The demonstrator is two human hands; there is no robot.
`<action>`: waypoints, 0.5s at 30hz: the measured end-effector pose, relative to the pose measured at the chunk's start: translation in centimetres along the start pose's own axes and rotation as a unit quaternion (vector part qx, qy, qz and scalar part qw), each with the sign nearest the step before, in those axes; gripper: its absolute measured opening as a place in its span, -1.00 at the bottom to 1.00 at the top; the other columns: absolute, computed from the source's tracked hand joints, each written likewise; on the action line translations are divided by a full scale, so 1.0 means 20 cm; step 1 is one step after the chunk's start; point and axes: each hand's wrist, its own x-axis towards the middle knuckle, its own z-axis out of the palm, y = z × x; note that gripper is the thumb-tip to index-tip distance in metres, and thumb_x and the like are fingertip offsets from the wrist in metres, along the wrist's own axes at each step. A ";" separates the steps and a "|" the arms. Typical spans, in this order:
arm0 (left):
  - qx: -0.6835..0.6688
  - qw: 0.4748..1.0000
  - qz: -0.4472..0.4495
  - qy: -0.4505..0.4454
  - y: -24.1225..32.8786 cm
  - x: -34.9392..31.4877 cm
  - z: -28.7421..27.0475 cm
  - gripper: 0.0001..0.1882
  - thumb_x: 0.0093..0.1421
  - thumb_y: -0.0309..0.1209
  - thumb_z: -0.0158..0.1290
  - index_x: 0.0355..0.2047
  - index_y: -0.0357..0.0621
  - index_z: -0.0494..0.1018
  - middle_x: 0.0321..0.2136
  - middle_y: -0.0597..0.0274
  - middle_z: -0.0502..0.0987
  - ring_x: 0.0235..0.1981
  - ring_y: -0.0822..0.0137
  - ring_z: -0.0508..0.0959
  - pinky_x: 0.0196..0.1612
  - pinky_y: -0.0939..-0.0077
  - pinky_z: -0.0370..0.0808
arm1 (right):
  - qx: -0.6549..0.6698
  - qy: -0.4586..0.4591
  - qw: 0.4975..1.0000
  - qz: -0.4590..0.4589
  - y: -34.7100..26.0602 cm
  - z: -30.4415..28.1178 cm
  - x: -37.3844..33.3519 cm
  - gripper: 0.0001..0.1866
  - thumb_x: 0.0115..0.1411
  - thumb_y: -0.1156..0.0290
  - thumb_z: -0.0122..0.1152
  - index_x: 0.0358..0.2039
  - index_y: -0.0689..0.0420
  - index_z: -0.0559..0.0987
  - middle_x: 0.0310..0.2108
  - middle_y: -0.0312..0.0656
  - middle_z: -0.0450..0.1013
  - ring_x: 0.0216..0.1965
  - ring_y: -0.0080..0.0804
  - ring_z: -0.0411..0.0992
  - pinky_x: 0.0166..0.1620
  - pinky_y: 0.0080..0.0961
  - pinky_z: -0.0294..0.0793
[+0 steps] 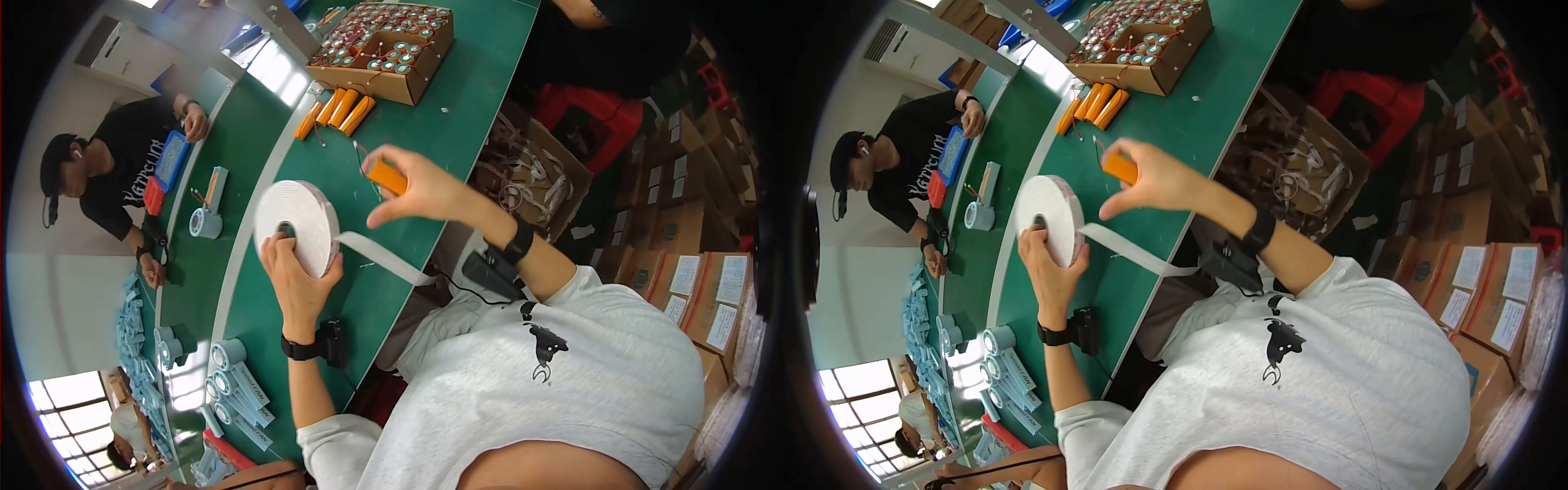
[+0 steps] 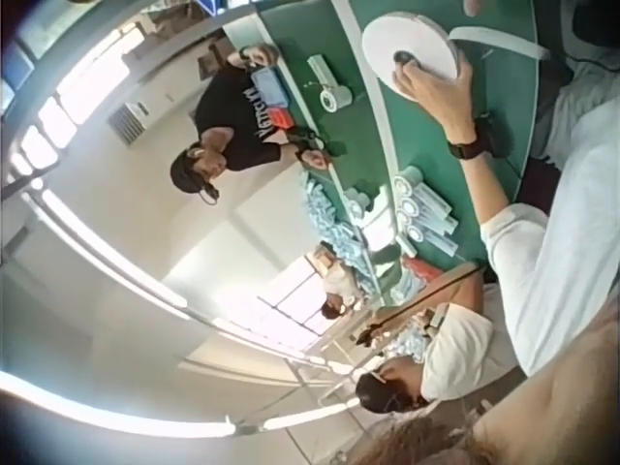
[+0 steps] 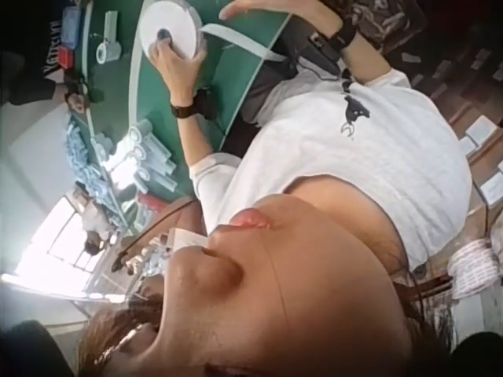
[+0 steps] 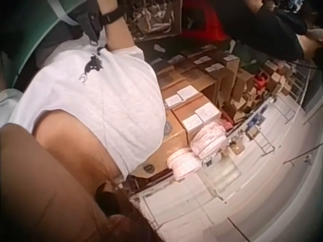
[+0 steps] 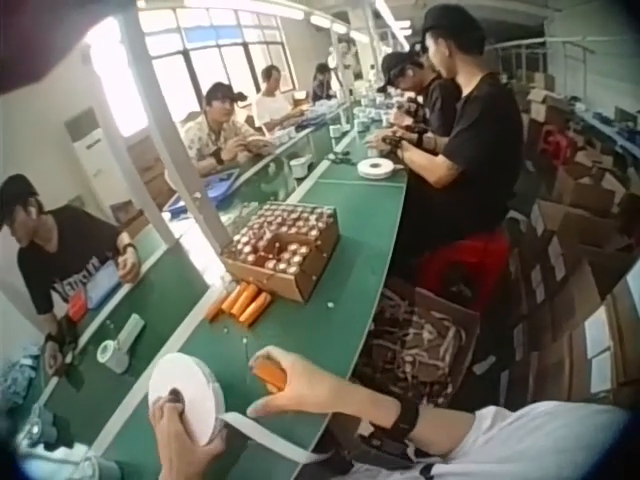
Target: The person applies tape from a roll to batteries, places them into fan handles, and tucks the wires inside. They repeat this process, occasionally reaching for more batteries from a box and moving the handles aside.
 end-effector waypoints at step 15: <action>-0.168 0.902 -0.309 0.252 -0.25 -0.13 -0.26 -0.01 -0.24 -0.14 0.32 0.09 -0.41 0.05 -0.05 -0.18 0.25 0.00 -0.05 0.27 0.08 0.21 0.15 | 0.048 -0.050 0.986 -0.155 -0.18 0.33 -0.11 -0.73 -0.03 0.37 0.29 -0.39 0.21 0.42 -0.50 -0.31 0.34 -0.50 -0.67 0.26 -0.39 -0.71 0.25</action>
